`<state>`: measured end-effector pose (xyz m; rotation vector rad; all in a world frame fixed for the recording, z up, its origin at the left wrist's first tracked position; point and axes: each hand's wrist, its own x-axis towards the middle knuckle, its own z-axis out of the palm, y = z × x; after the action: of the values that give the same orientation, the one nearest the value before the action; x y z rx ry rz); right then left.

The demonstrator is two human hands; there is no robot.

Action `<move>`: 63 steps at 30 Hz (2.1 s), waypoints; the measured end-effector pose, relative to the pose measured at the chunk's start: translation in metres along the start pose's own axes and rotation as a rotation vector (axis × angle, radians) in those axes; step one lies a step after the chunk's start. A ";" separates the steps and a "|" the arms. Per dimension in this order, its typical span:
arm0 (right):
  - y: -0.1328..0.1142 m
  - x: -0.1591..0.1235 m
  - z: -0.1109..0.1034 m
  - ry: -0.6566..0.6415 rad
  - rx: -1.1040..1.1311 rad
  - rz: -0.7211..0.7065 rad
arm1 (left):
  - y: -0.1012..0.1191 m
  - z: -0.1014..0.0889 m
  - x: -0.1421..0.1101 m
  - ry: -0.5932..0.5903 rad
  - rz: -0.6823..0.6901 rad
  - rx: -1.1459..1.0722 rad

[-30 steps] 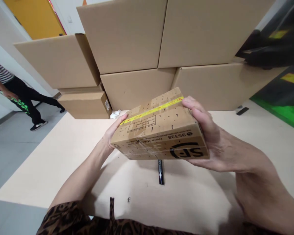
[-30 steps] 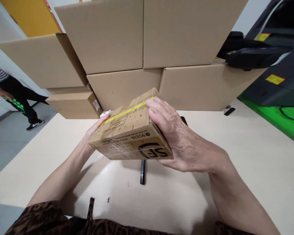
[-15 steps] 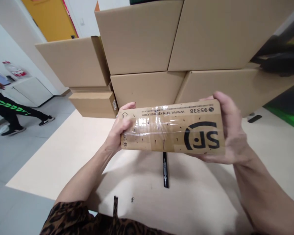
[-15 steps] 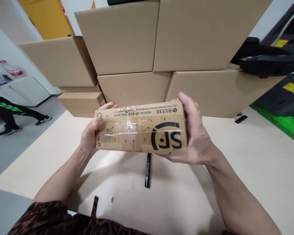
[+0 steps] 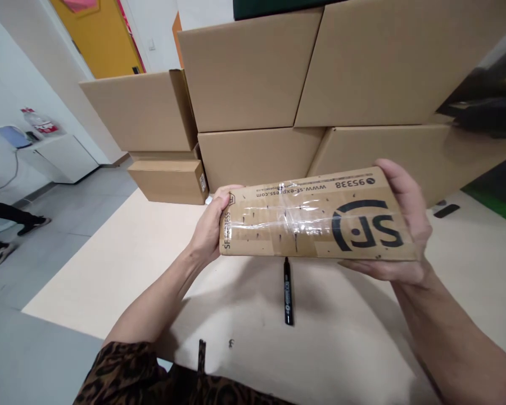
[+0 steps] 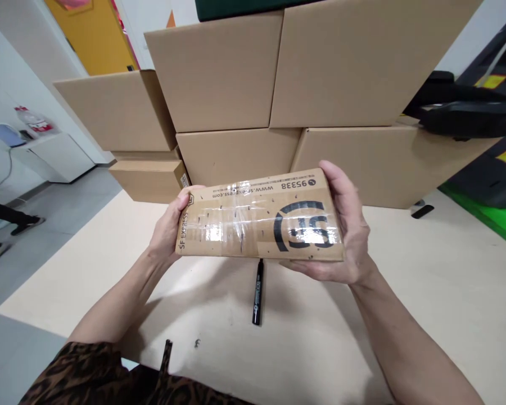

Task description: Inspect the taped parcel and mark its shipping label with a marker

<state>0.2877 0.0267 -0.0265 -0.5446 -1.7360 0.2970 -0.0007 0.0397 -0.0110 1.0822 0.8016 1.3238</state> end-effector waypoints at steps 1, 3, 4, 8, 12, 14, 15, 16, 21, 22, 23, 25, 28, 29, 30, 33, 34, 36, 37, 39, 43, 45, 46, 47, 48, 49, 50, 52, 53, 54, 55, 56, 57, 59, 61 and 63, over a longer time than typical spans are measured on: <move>0.002 -0.002 0.002 0.008 0.011 0.020 | -0.001 -0.001 0.001 0.027 0.006 0.014; 0.007 -0.008 0.006 0.019 0.032 0.069 | -0.003 -0.003 0.004 0.088 0.008 0.045; 0.011 -0.010 0.007 0.025 0.037 0.088 | -0.004 -0.004 0.005 0.101 0.004 0.050; 0.023 -0.015 0.004 0.096 0.069 0.189 | -0.004 -0.005 0.001 -0.043 0.056 -0.026; 0.027 -0.012 -0.003 0.198 0.197 0.306 | -0.003 -0.006 -0.010 -0.233 0.120 -0.027; 0.028 -0.013 -0.003 0.192 0.245 0.336 | -0.006 -0.006 -0.013 -0.264 0.124 0.014; 0.029 -0.014 -0.002 0.189 0.264 0.357 | -0.007 -0.005 -0.014 -0.254 0.136 0.035; 0.030 -0.015 0.000 0.189 0.283 0.389 | -0.010 -0.004 -0.014 -0.235 0.143 0.053; 0.037 -0.022 0.006 0.191 0.374 0.513 | -0.023 0.000 -0.014 -0.106 0.208 0.077; 0.038 -0.023 0.007 0.177 0.395 0.516 | -0.025 0.001 -0.014 -0.093 0.233 0.092; 0.037 -0.022 0.007 0.165 0.414 0.521 | -0.027 0.001 -0.013 -0.080 0.255 0.109; 0.035 -0.021 0.009 0.168 0.433 0.546 | -0.028 0.001 -0.012 -0.062 0.275 0.136; 0.029 -0.017 0.015 0.248 0.442 0.638 | -0.028 0.002 -0.010 -0.047 0.242 0.116; 0.028 -0.016 0.017 0.268 0.447 0.672 | -0.028 0.002 -0.008 -0.044 0.216 0.097; 0.026 -0.015 0.019 0.278 0.450 0.703 | -0.027 0.002 -0.006 -0.037 0.187 0.075; 0.022 -0.013 0.027 0.282 0.454 0.761 | -0.026 0.001 -0.001 0.006 0.131 0.046; 0.020 -0.012 0.029 0.290 0.463 0.777 | -0.025 0.000 0.002 0.029 0.130 0.049; 0.018 -0.011 0.034 0.305 0.493 0.823 | -0.025 -0.001 0.005 0.071 0.137 0.061; 0.017 -0.011 0.036 0.314 0.509 0.848 | -0.025 -0.002 0.006 0.086 0.135 0.064; 0.015 -0.009 0.038 0.334 0.524 0.889 | -0.025 -0.004 0.008 0.092 0.112 0.061; 0.015 -0.007 0.037 0.360 0.508 0.881 | -0.026 -0.006 0.005 -0.021 0.029 0.051; 0.015 -0.006 0.034 0.344 0.505 0.871 | -0.027 -0.006 0.004 -0.068 0.001 0.057; 0.014 -0.005 0.033 0.331 0.509 0.875 | -0.027 -0.006 0.004 -0.068 -0.006 0.059; 0.014 -0.004 0.032 0.320 0.515 0.883 | -0.027 -0.006 0.004 -0.058 -0.008 0.059; 0.014 -0.004 0.032 0.313 0.525 0.896 | -0.027 -0.006 0.004 -0.043 -0.007 0.059; 0.014 -0.005 0.032 0.305 0.538 0.911 | -0.026 -0.007 0.005 -0.028 -0.002 0.061; 0.014 -0.005 0.032 0.294 0.548 0.918 | -0.024 -0.007 0.006 -0.012 0.005 0.071; 0.015 -0.008 0.034 0.253 0.543 0.900 | -0.019 -0.009 0.007 0.014 0.028 0.144; 0.015 -0.010 0.035 0.228 0.524 0.871 | -0.015 -0.010 0.007 0.032 0.050 0.214; 0.015 -0.012 0.036 0.204 0.497 0.834 | -0.011 -0.011 0.007 0.050 0.084 0.296; 0.015 -0.014 0.037 0.186 0.467 0.795 | -0.007 -0.012 0.006 0.065 0.126 0.381; 0.014 -0.015 0.038 0.177 0.436 0.764 | -0.005 -0.013 0.005 0.068 0.171 0.466; 0.012 -0.016 0.039 0.168 0.406 0.749 | -0.003 -0.014 0.004 0.060 0.226 0.556; 0.005 -0.016 0.041 0.146 0.355 0.753 | -0.004 -0.013 0.002 0.015 0.379 0.777; -0.004 -0.016 0.044 0.116 0.315 0.758 | -0.011 -0.011 -0.003 -0.031 0.613 1.067; -0.012 -0.017 0.047 0.089 0.267 0.737 | -0.021 -0.004 -0.010 -0.055 0.876 1.327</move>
<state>0.2427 0.0120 -0.0465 -0.9687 -1.3245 0.9901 0.0015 0.0324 -0.0336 2.7295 1.2658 1.3650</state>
